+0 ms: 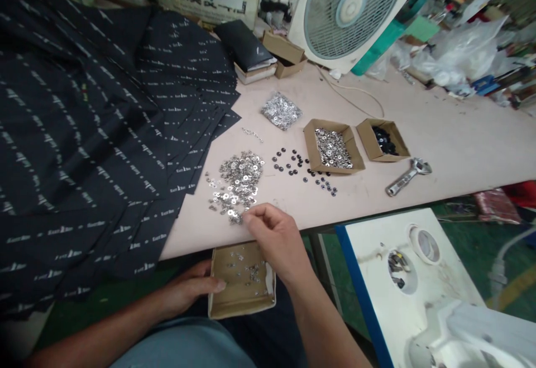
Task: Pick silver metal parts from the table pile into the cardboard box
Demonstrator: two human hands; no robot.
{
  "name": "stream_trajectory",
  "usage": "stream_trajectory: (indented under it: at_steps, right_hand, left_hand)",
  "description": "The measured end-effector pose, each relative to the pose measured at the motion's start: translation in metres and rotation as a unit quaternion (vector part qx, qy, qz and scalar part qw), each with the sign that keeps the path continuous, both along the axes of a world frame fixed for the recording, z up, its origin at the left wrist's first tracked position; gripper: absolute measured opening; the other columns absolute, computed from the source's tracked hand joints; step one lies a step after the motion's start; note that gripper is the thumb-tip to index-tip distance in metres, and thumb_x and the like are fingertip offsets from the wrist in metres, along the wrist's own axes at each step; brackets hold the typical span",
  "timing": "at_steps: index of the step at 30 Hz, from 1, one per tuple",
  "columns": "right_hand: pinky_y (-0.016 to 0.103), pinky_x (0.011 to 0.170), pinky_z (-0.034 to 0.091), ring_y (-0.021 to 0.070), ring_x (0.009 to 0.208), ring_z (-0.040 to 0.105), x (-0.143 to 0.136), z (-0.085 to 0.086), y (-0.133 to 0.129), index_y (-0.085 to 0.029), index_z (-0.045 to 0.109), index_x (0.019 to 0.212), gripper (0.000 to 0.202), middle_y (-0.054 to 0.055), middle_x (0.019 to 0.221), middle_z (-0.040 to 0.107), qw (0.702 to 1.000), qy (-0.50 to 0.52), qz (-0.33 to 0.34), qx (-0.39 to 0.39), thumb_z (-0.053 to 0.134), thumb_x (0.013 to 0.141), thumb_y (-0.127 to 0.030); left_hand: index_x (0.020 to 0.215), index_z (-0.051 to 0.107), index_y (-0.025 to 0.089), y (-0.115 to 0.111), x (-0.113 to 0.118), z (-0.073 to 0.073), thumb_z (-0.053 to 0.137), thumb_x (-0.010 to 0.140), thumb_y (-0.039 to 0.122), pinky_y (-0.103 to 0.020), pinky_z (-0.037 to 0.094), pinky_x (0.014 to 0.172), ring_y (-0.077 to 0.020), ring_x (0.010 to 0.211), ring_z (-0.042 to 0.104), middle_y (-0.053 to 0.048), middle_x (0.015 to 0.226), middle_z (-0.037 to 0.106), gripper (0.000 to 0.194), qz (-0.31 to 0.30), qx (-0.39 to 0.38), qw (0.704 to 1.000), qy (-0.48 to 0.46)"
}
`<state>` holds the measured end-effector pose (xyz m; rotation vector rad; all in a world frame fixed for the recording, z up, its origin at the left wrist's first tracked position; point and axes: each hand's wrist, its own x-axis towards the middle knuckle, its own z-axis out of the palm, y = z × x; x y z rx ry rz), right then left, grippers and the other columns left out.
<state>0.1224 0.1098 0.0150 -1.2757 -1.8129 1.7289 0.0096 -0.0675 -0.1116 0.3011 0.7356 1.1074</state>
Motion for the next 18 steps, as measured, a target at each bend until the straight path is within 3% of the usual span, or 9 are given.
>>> stream_trajectory:
  at_steps: [3,6,11,18]
  right_hand:
    - [0.027,0.057,0.036,0.0123,0.056,0.047,-0.005,-0.004,-0.008,-0.023,0.075,0.086,0.006,-0.006,0.059,0.049,0.962,-0.132,0.088,0.222,0.071,0.088,-0.027]
    - [0.028,0.064,0.041,0.0137,0.061,0.055,-0.007,-0.012,-0.013,-0.024,0.076,0.091,0.005,-0.004,0.066,0.059,0.914,-0.166,0.120,0.349,0.071,0.091,-0.024]
    - [0.028,0.066,0.042,0.0146,0.066,0.060,-0.006,-0.019,-0.018,-0.024,0.076,0.094,0.012,0.000,0.075,0.066,0.884,-0.165,0.164,0.407,0.064,0.097,-0.024]
    - [0.027,0.063,0.043,0.0143,0.063,0.058,0.003,-0.017,-0.022,-0.024,0.076,0.093,0.008,-0.003,0.068,0.061,0.918,-0.142,0.120,0.350,0.069,0.092,-0.024]
  left_hand:
    - [0.137,0.069,0.018,0.001,-0.001,0.001,0.073,0.081,0.023,-0.053,0.043,0.116,-0.0373,0.127,0.066,-0.011,0.135,0.076,0.056,0.003,0.005,1.000,0.004]
    - [0.137,0.069,0.019,0.002,-0.001,0.002,0.073,0.080,0.025,-0.054,0.043,0.116,-0.0379,0.126,0.067,-0.011,0.134,0.076,0.057,-0.001,0.005,1.000,0.007]
    - [0.137,0.069,0.019,0.002,-0.002,0.002,0.074,0.081,0.026,-0.053,0.043,0.116,-0.0380,0.127,0.066,-0.011,0.136,0.075,0.057,-0.004,0.010,1.000,0.006]
    - [0.139,0.068,0.018,0.000,-0.003,-0.002,0.072,0.083,0.025,-0.052,0.044,0.114,-0.0373,0.126,0.066,-0.011,0.134,0.076,0.057,0.000,0.022,1.000,0.000]
